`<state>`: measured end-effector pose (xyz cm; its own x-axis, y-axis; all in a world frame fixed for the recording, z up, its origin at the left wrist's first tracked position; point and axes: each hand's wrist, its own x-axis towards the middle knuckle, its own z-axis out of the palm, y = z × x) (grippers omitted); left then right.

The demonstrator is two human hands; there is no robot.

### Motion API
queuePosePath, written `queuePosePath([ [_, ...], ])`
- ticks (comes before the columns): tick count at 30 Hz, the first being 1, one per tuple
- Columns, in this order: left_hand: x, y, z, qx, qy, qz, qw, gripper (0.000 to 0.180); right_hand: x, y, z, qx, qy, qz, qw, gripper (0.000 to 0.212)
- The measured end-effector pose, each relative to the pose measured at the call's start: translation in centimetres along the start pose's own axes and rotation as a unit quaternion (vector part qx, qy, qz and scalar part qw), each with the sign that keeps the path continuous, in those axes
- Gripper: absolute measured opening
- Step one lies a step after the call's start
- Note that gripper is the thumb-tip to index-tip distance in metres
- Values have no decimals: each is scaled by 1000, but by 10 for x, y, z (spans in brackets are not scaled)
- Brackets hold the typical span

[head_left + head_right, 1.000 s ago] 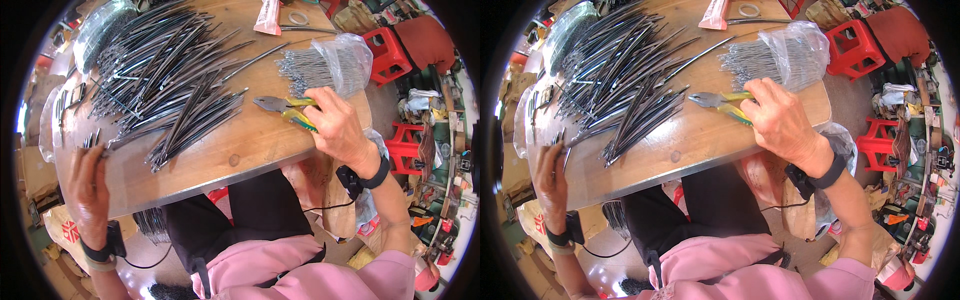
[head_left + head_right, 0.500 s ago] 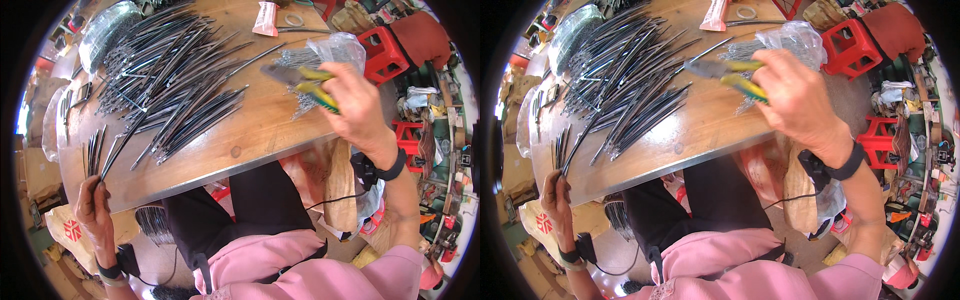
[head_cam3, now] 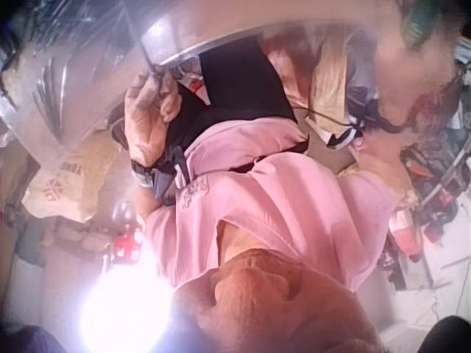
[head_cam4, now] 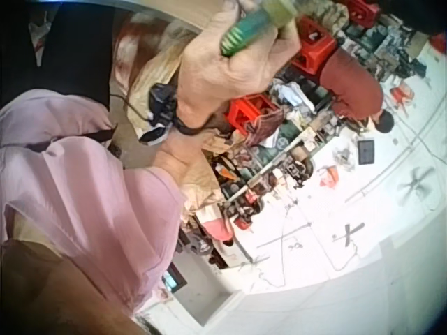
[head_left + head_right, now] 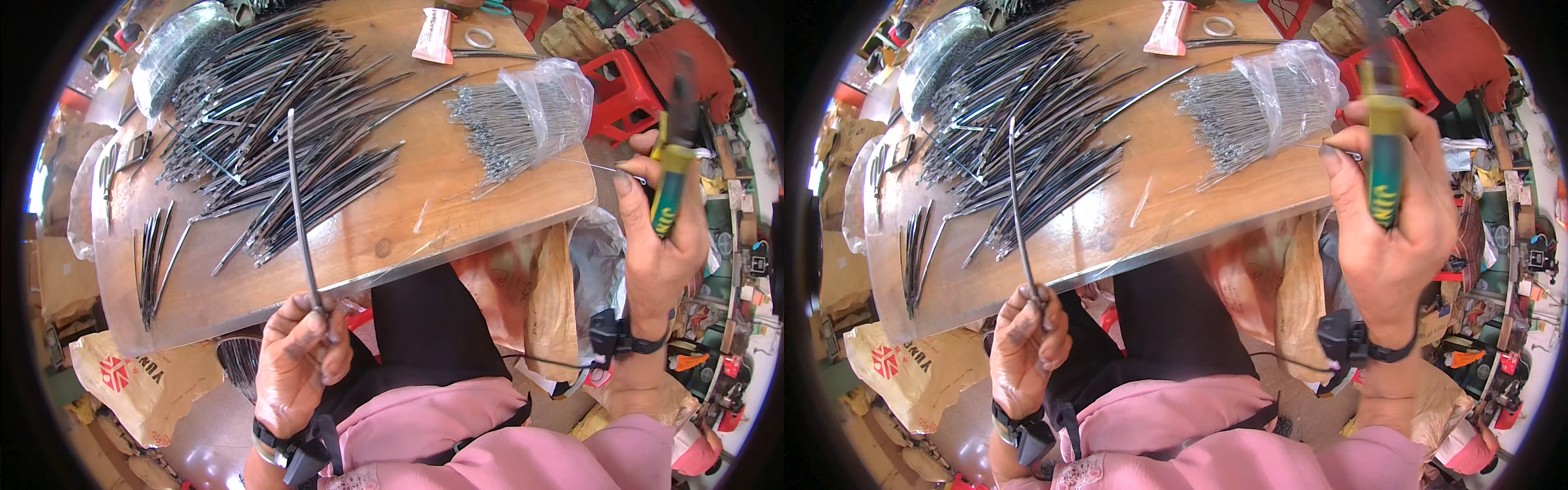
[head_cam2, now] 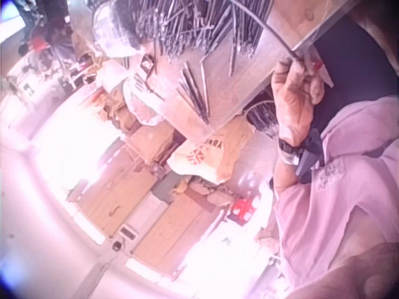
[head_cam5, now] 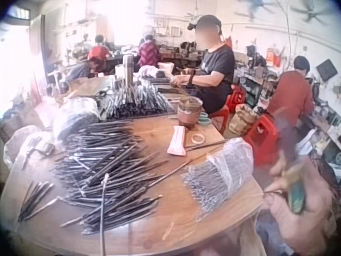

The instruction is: The person uses pliers to bend the ends of thin metal rods. They pick up individual rods from a pile on a wooden table, use the pliers to shape the tip of each rod into a small hook, and then place the finished rod aside.

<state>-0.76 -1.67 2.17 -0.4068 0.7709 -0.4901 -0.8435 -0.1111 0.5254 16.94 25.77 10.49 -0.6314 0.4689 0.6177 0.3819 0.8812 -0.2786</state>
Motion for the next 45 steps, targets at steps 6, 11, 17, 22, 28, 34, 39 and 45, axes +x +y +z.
queuePosePath([
  [6, -18, 2, -5, -144, -25, 7, 989, 39, -83, 59, 34, 645, 41, 453, 614, 14],
  [11, -16, -4, -18, -168, -43, 54, 983, 31, -112, 42, 55, 796, 48, 492, 349, 16],
  [17, -25, -7, -22, 70, 99, 61, 991, 21, -103, 7, 79, 832, 1, 435, 343, 18],
  [22, -33, -9, -20, 77, 114, 67, 988, 19, -95, -4, 74, 746, -67, 423, 510, 21],
  [28, -20, -18, 3, 219, 67, 18, 973, 16, -77, -19, 54, 546, -115, 321, 765, 17],
  [34, -18, -20, -9, 274, 82, -10, 958, 15, -73, -21, 48, 476, -179, 219, 832, 16],
  [39, -14, -17, -20, 267, 75, -20, 960, 10, -68, -14, 51, 478, -176, 201, 837, 17],
  [45, -11, -18, -6, 298, -18, -98, 949, 6, -62, -38, 56, 364, -258, 71, 892, 30],
])
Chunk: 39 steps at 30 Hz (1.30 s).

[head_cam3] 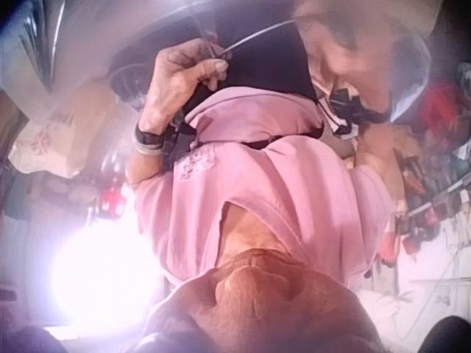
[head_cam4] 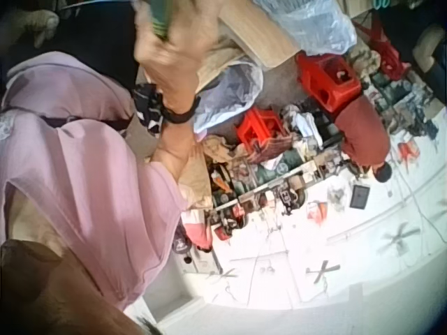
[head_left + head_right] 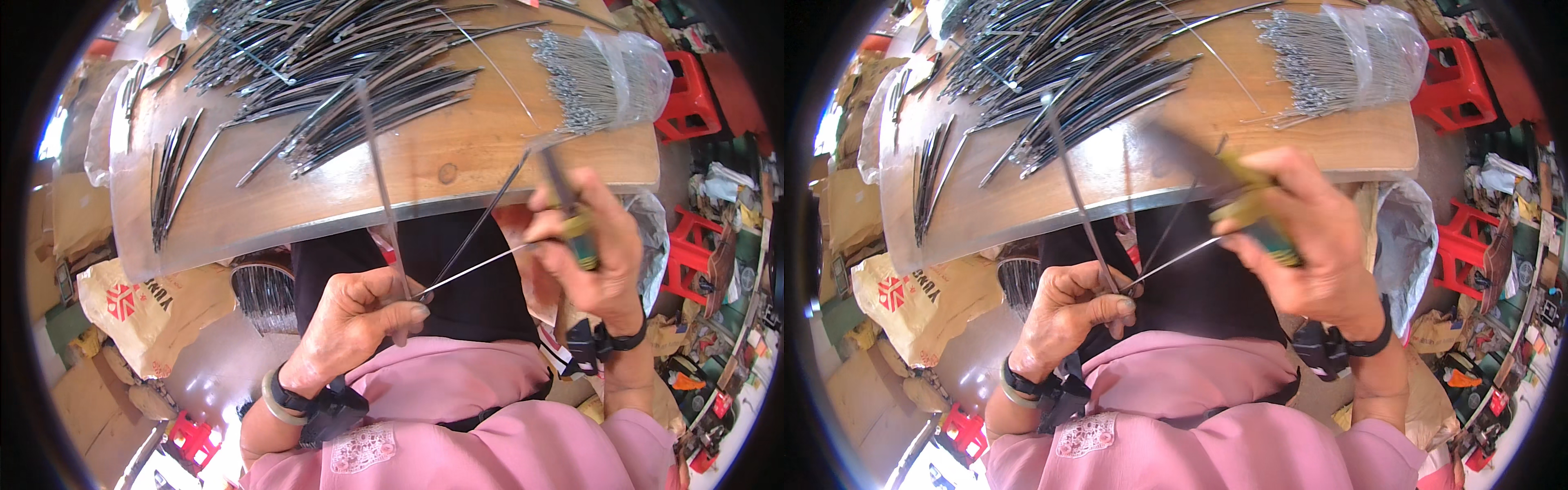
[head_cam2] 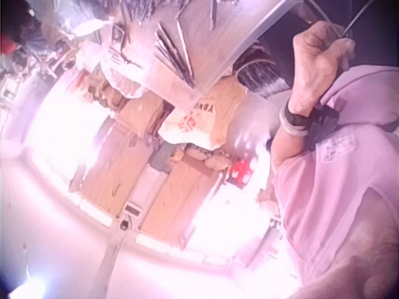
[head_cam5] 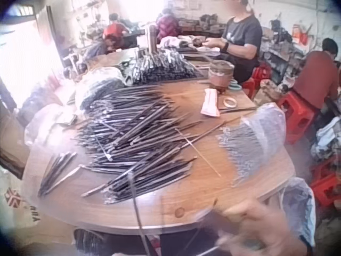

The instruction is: The person uses pliers to bend the ends of thin metal rods. They pick up individual rods from a pile on a wooden table, use the pliers to shape the tip of each rod into a small hook, and then place the finished rod aside.

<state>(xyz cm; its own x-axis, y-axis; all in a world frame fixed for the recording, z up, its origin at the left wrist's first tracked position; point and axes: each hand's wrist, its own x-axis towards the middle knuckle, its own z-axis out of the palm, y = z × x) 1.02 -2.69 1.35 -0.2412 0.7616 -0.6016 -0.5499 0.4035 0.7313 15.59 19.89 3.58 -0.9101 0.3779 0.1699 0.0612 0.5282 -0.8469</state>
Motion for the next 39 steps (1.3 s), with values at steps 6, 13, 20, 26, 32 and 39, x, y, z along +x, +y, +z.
queuePosePath([
  [6, 1, 5, -4, 30, -20, -60, 998, 4, 22, 7, 18, -152, -114, -127, 974, 35],
  [13, -1, 11, -12, 46, -38, -63, 996, 17, 24, 8, 24, -154, -117, -130, 972, 29],
  [20, 17, 26, -16, -13, -104, -54, 993, 25, 19, -2, 25, -138, -87, -145, 976, 29],
  [26, 22, 18, 7, -143, -49, -122, 981, 15, 12, 2, 40, -163, -76, -159, 971, 26],
  [32, 12, 1, 10, -297, 15, -22, 954, 14, 2, 1, 22, -243, 3, -107, 964, 22],
  [39, 1, 0, 14, -149, 89, 144, 974, 11, -18, -2, 30, 15, -159, 22, 987, 44],
])
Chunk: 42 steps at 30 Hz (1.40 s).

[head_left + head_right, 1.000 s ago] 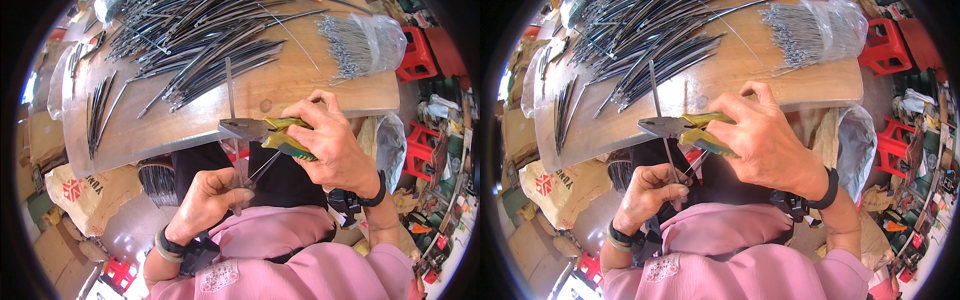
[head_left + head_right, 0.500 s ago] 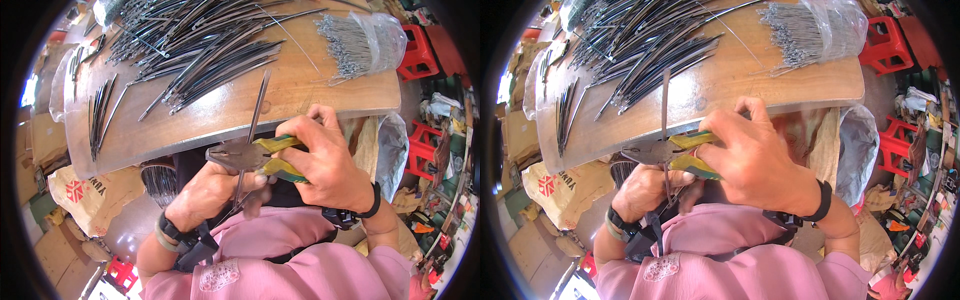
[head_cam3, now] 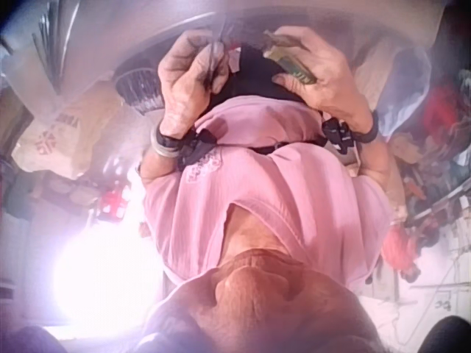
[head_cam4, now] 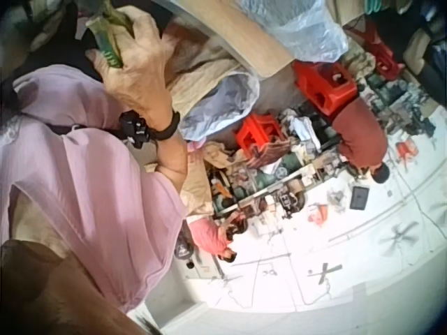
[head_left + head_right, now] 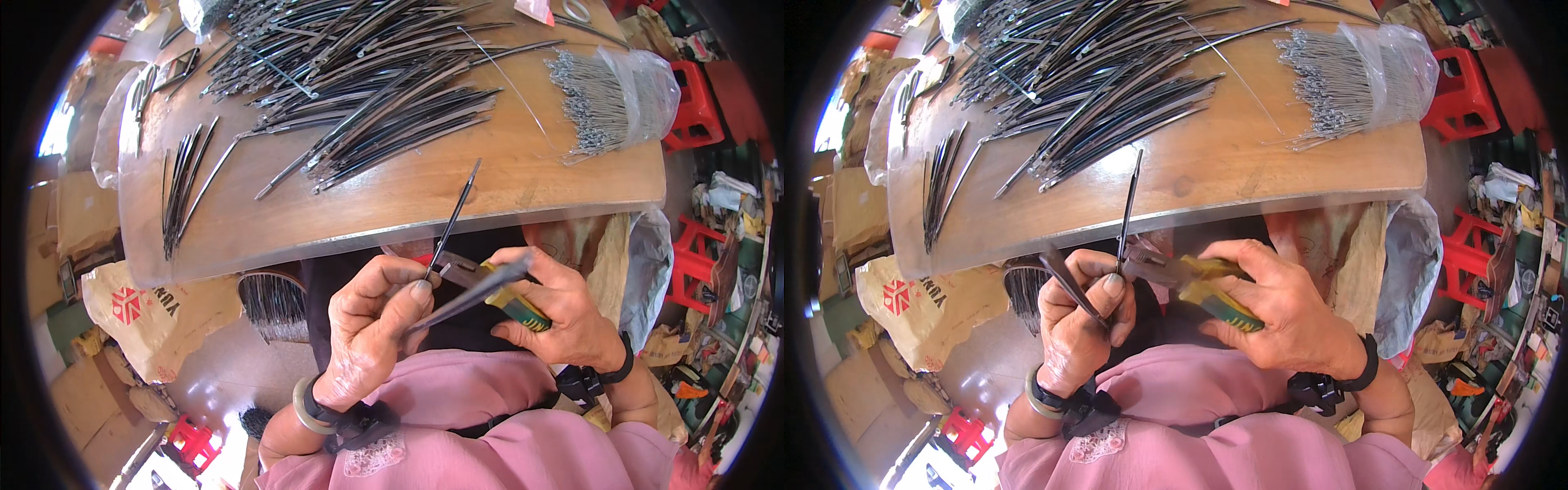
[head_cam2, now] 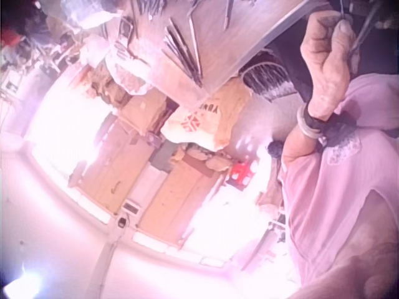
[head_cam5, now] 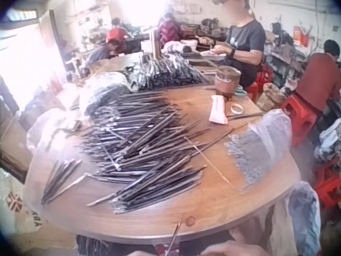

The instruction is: The person uses pliers to bend the ends of thin metal rods. They pick up individual rods from a pile on a wooden table, use the pliers to shape the tip of each rod into a small hook, and then place the finished rod aside.

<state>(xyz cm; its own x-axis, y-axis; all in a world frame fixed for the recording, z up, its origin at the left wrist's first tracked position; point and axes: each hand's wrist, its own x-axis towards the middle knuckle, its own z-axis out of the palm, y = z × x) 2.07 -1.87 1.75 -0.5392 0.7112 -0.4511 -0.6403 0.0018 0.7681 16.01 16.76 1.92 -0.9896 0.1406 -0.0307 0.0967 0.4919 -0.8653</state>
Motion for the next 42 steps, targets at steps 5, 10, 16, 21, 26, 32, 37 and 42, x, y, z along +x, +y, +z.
queuePosePath([
  [5, -5, 5, -2, 90, 18, 32, 995, 8, 6, -2, 2, -15, -18, -16, 1000, 41],
  [10, 2, -6, -3, 120, 20, 28, 992, 7, 4, -5, 3, -101, -44, -47, 993, 37],
  [16, 0, 1, -1, 116, 112, 82, 983, 11, 22, -3, 13, -98, -35, -95, 990, 27],
  [21, 21, 17, -20, 36, 98, 72, 992, 9, 50, -1, 8, -44, -23, -96, 994, 30],
  [26, 3, 53, -76, 157, 243, 166, 943, 10, 46, 14, -47, -16, 77, 31, 996, 38],
  [32, 37, 74, -115, 578, 307, 333, 679, 27, 103, 68, -78, -391, 207, -5, 897, 21],
  [37, 12, 46, -78, 308, 230, 266, 884, 21, 103, 63, -76, -380, 193, 41, 904, 15],
  [42, 1, 31, -18, 147, 83, 48, 984, 26, 66, 25, -81, -256, 198, 112, 940, 16],
])
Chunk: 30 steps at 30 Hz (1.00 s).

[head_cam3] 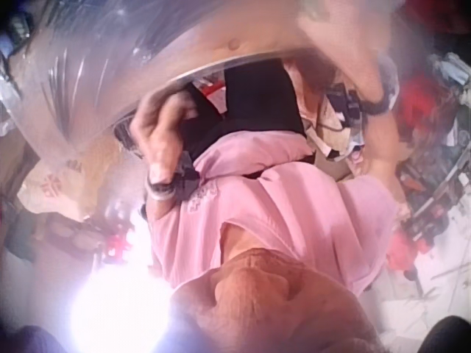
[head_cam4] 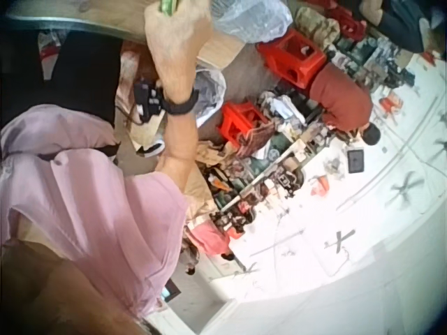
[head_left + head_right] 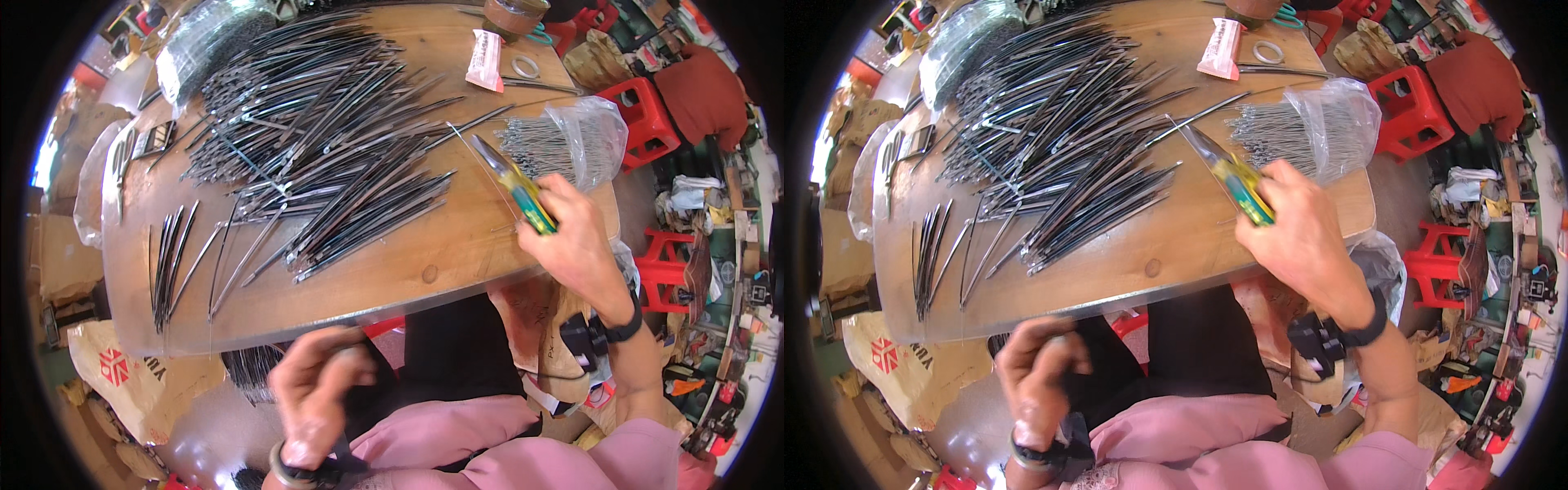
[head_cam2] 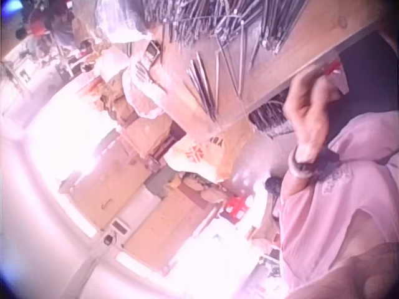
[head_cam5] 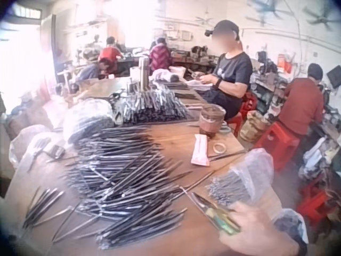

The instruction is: The person uses pliers to bend the ends of thin metal rods. They pick up individual rods from a pile on a wooden table, use the pliers to shape the tip of each rod into a small hook, and then place the finished rod aside.

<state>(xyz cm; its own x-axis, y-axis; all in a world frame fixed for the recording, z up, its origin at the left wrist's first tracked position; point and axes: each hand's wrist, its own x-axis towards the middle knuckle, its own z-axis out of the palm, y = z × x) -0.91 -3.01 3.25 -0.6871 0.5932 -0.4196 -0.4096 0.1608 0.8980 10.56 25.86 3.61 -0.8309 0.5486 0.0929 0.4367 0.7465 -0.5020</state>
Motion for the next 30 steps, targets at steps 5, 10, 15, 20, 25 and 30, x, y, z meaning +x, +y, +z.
queuePosePath([
  [5, 33, -9, 77, -175, -162, -120, 964, 29, -55, -36, -2, 152, -80, -10, 985, 21],
  [10, 37, -22, 78, -248, -133, -122, 952, 10, -79, -45, 20, 246, -1, 16, 969, 17],
  [15, 26, -22, 71, -266, -104, -48, 957, 8, -88, -37, 36, 350, 47, 21, 935, 8],
  [20, 26, -25, 56, 47, -73, 162, 983, 25, -93, -29, 49, 599, 66, 166, 781, 12],
  [25, 84, 18, -10, 577, 129, 420, 689, 32, -90, -14, 43, 746, 52, 235, 621, 15],
  [30, 100, 25, -33, 560, 71, 441, 698, 17, -86, -9, 36, 822, -24, 246, 514, 18],
])
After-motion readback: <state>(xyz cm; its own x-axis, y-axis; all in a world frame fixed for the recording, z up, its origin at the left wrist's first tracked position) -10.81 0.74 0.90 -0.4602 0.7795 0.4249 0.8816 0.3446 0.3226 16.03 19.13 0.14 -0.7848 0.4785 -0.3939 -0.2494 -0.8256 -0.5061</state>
